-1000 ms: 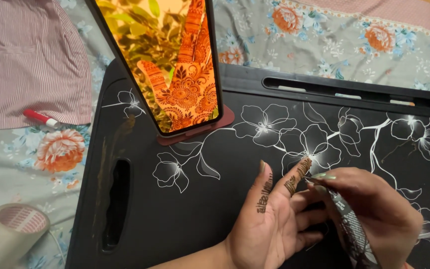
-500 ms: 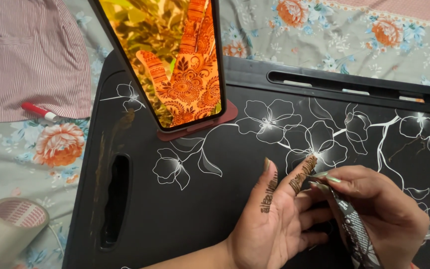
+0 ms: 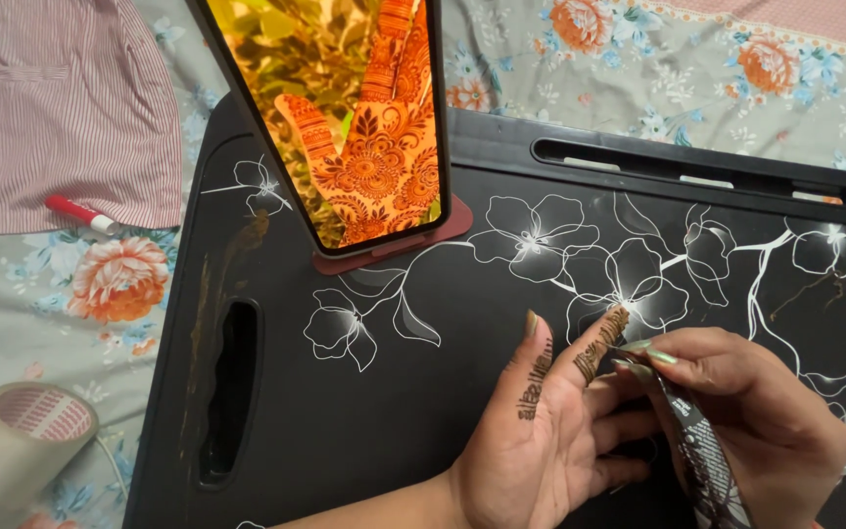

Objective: Applying henna patterns to the fingers and palm of the left hand using a cone.

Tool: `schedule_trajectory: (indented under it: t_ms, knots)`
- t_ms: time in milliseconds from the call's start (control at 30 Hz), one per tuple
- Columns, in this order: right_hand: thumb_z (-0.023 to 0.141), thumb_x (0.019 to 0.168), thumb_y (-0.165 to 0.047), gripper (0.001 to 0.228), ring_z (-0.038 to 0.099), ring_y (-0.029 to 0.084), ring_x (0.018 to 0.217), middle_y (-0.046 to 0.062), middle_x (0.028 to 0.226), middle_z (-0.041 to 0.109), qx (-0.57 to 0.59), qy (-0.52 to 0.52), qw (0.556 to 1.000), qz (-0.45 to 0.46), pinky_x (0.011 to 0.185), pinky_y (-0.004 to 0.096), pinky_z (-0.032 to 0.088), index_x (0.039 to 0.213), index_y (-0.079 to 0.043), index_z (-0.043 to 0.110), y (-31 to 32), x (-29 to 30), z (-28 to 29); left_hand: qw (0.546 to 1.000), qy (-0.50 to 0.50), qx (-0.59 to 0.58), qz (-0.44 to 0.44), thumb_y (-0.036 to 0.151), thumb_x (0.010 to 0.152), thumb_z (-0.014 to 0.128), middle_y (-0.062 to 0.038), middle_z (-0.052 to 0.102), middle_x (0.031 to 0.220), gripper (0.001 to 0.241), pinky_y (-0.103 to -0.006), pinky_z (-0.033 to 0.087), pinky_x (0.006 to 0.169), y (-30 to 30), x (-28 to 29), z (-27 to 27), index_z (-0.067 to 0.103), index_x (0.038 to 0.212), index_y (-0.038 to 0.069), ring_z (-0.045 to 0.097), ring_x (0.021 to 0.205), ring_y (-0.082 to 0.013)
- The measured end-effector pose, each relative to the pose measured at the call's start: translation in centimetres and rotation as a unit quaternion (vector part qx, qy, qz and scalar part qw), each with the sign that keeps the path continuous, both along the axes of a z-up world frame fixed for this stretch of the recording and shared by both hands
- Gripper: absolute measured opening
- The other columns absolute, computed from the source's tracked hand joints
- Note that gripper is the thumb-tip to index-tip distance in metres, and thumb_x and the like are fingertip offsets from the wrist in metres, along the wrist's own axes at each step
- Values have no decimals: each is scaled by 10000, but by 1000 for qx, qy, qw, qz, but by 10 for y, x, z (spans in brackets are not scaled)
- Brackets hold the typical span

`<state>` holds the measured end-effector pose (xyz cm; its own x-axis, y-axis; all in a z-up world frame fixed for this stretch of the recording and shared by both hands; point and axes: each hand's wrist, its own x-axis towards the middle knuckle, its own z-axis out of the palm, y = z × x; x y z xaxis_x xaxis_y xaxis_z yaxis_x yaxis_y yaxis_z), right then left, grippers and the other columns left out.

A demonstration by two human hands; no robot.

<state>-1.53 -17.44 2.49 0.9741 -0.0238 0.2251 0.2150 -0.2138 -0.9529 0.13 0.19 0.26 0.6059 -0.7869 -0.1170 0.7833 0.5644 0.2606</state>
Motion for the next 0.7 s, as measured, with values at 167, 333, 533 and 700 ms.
schedule_trajectory:
  t_ms: [167,333,533,700]
  knots:
    - [744,837,51,301,772,308,993,293,1180,676,-13,-6,1000,-4,856,390,695,1108,73,617,-2,-1,-3,1000,-3,2,-4,874,882,187,-126,283,1661,1043,-563,232,1171,1,0,1,8,1709,264,331,1473,-323]
    - [747,813,41,312,773,302,988,286,1171,671,-11,-3,1000,-5,845,383,695,1094,68,615,-1,1,0,1000,-1,1,-6,873,878,186,-127,274,1666,1044,-587,217,1173,0,1,0,-1,1704,262,317,1486,-341]
    - [751,833,33,317,773,316,1020,291,1199,668,-3,-6,1000,6,866,393,695,1119,66,619,-4,-1,-3,1000,2,-6,-4,875,887,184,-146,280,1658,1050,-591,228,1175,0,1,-1,-15,1707,251,326,1480,-343]
    - [752,832,37,328,769,324,1015,298,1203,657,25,-2,1000,11,870,406,694,1127,66,612,-1,-1,0,1000,2,-3,0,871,893,181,-138,293,1656,1040,-581,239,1171,0,0,-1,-8,1710,255,342,1469,-333]
